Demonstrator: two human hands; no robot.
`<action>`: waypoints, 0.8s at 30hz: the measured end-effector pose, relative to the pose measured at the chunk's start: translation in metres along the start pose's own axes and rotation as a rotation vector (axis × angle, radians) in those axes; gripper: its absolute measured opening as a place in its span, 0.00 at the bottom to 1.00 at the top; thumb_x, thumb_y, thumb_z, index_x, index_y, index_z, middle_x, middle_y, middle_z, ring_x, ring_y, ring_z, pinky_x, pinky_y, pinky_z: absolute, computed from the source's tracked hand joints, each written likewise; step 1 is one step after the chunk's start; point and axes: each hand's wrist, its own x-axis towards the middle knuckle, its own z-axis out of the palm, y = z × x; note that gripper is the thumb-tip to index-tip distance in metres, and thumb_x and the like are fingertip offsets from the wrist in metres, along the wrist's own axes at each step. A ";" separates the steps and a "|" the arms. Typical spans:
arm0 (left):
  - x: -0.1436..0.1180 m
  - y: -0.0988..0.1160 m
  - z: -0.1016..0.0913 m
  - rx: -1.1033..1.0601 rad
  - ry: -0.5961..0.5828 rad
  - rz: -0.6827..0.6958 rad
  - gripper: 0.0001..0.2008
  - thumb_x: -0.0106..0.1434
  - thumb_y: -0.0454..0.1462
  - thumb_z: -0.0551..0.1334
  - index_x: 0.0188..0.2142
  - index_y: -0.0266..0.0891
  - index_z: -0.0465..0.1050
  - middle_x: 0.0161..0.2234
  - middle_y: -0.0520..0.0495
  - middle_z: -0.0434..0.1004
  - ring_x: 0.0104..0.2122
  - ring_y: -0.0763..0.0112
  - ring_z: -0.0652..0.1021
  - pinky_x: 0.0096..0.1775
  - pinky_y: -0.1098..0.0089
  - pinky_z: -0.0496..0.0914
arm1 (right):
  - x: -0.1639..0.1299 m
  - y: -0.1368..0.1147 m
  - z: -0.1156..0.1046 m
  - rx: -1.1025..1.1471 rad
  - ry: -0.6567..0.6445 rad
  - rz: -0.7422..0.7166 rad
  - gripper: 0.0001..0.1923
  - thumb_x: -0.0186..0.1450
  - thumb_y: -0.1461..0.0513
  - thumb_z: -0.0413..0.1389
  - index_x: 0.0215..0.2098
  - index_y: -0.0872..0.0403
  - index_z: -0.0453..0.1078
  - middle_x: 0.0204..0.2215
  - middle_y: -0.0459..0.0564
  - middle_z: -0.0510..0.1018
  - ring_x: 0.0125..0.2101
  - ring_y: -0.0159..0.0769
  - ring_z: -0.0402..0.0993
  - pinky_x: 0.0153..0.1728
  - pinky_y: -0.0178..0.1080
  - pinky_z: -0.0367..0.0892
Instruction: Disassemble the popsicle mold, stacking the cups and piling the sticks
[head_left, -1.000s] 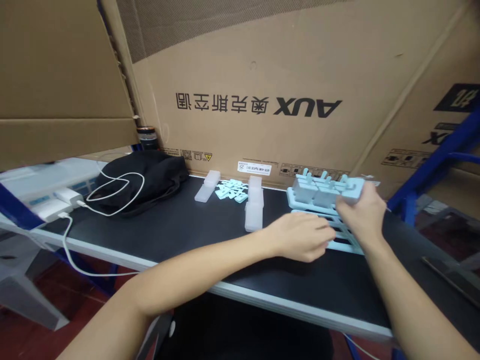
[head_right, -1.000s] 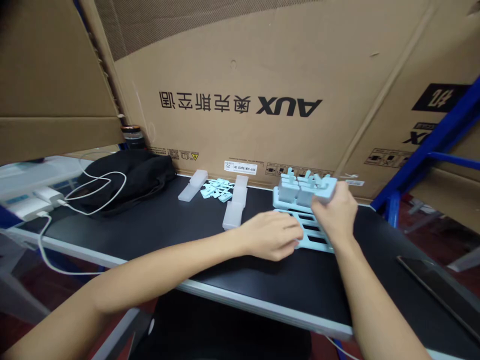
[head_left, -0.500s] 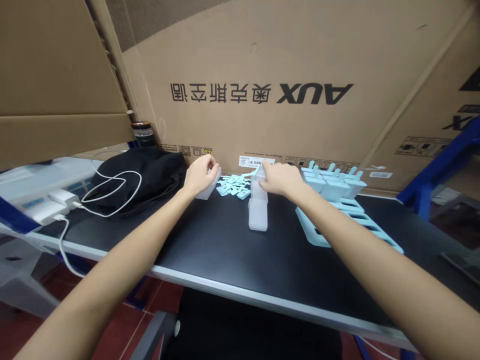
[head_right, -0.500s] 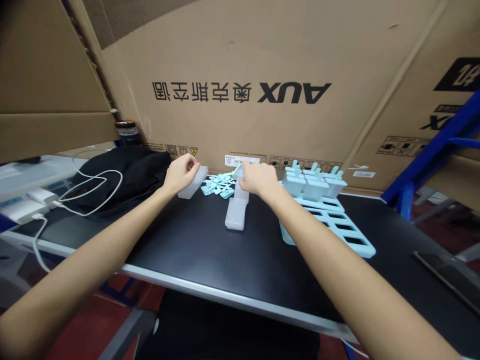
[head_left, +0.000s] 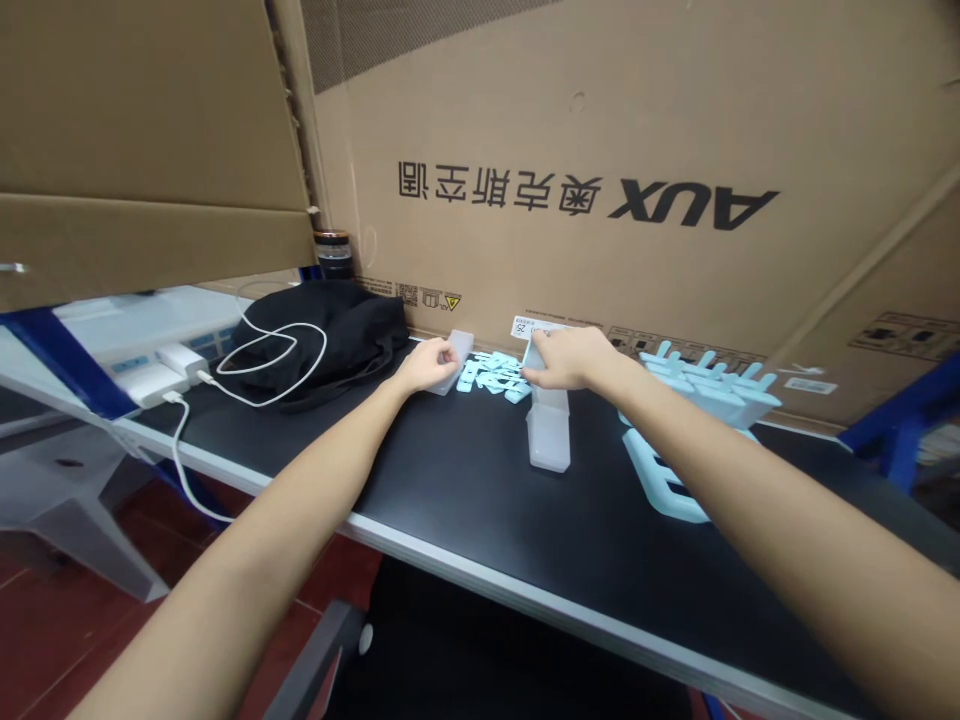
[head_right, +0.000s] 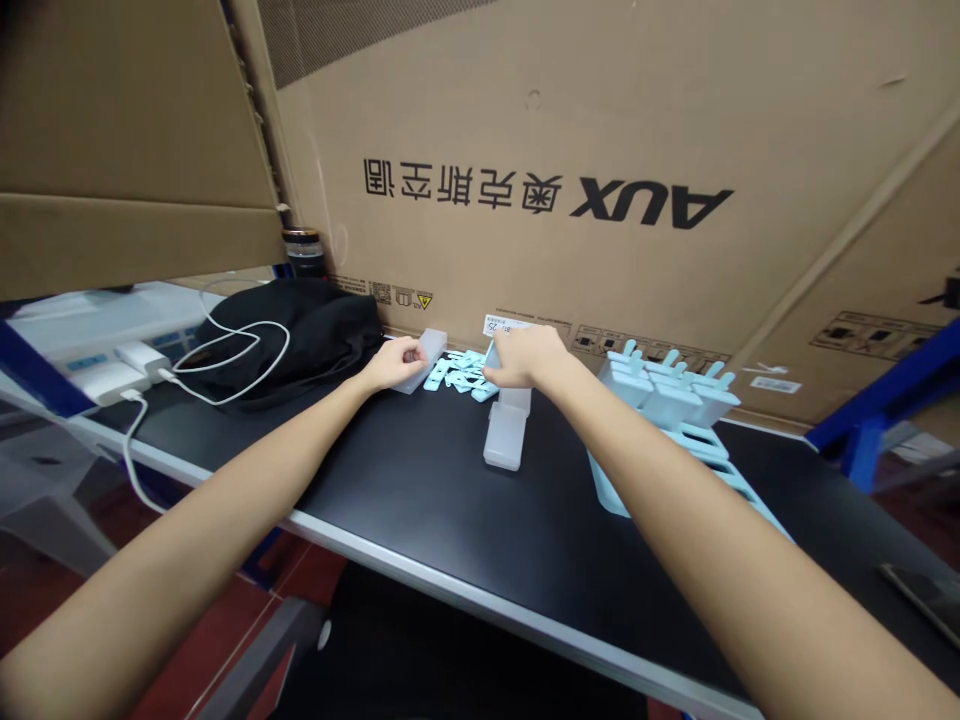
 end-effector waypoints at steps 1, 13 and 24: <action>0.000 -0.001 0.000 -0.007 0.006 0.001 0.08 0.54 0.40 0.60 0.28 0.39 0.74 0.31 0.48 0.75 0.31 0.68 0.73 0.35 0.67 0.65 | 0.001 -0.002 0.000 -0.013 0.012 -0.024 0.34 0.61 0.42 0.47 0.52 0.58 0.68 0.42 0.64 0.78 0.42 0.55 0.74 0.37 0.48 0.65; 0.002 -0.010 0.004 -0.115 0.035 -0.031 0.07 0.52 0.37 0.61 0.30 0.37 0.75 0.30 0.49 0.75 0.29 0.71 0.71 0.36 0.69 0.65 | 0.021 -0.019 -0.001 0.032 -0.105 0.043 0.44 0.60 0.36 0.46 0.65 0.52 0.58 0.52 0.63 0.74 0.51 0.57 0.70 0.45 0.52 0.64; 0.003 -0.018 0.002 -0.312 -0.043 -0.142 0.11 0.50 0.36 0.62 0.34 0.35 0.75 0.27 0.52 0.69 0.26 0.75 0.68 0.33 0.72 0.63 | 0.032 -0.024 -0.011 0.340 -0.036 -0.008 0.22 0.66 0.58 0.44 0.55 0.50 0.66 0.51 0.57 0.75 0.48 0.48 0.72 0.45 0.46 0.65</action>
